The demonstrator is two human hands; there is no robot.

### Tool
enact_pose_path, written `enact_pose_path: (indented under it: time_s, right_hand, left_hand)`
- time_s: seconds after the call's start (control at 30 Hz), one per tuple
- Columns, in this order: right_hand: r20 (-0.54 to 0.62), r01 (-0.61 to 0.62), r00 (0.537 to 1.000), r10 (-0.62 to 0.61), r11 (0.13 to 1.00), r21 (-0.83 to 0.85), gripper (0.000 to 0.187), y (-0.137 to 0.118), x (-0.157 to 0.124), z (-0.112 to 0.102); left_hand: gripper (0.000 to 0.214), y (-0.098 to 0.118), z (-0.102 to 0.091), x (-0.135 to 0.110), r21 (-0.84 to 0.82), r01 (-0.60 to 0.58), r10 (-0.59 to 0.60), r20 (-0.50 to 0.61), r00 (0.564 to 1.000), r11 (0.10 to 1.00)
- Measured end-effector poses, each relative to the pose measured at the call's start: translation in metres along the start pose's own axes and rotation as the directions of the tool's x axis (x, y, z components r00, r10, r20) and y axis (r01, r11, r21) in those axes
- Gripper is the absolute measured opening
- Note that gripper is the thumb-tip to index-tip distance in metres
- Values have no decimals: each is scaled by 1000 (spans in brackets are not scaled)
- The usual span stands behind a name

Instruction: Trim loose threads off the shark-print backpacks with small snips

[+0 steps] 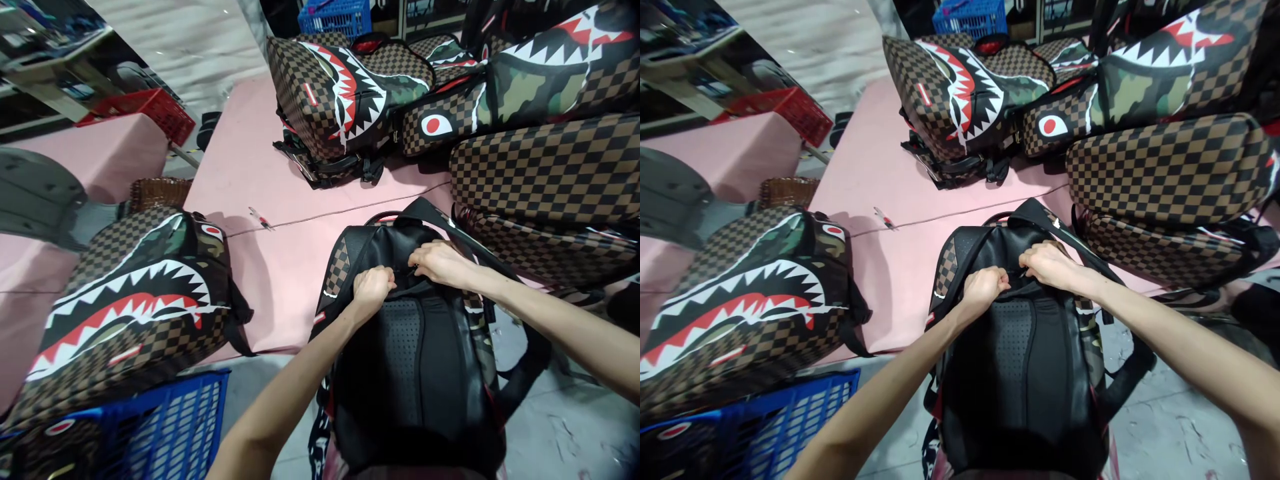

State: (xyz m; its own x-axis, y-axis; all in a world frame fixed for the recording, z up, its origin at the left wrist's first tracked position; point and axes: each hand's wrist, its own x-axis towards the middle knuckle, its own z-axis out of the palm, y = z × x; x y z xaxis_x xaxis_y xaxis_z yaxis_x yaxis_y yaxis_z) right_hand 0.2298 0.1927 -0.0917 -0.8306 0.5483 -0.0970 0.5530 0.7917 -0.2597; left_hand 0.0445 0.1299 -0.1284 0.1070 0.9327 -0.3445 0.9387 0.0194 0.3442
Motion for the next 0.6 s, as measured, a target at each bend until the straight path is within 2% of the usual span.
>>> enact_pose_path:
  time_s: [0.2,0.6]
  right_hand:
    - [32,-32,999,33,999,-29,15,-2,14,3]
    - [56,-84,995,88,993,-79,13,-10,20,6]
  left_hand:
    - [14,-3,3,3,2,13,-13,6,1000,1000]
    - [17,0,4,5,13,67,-67,27,997,998]
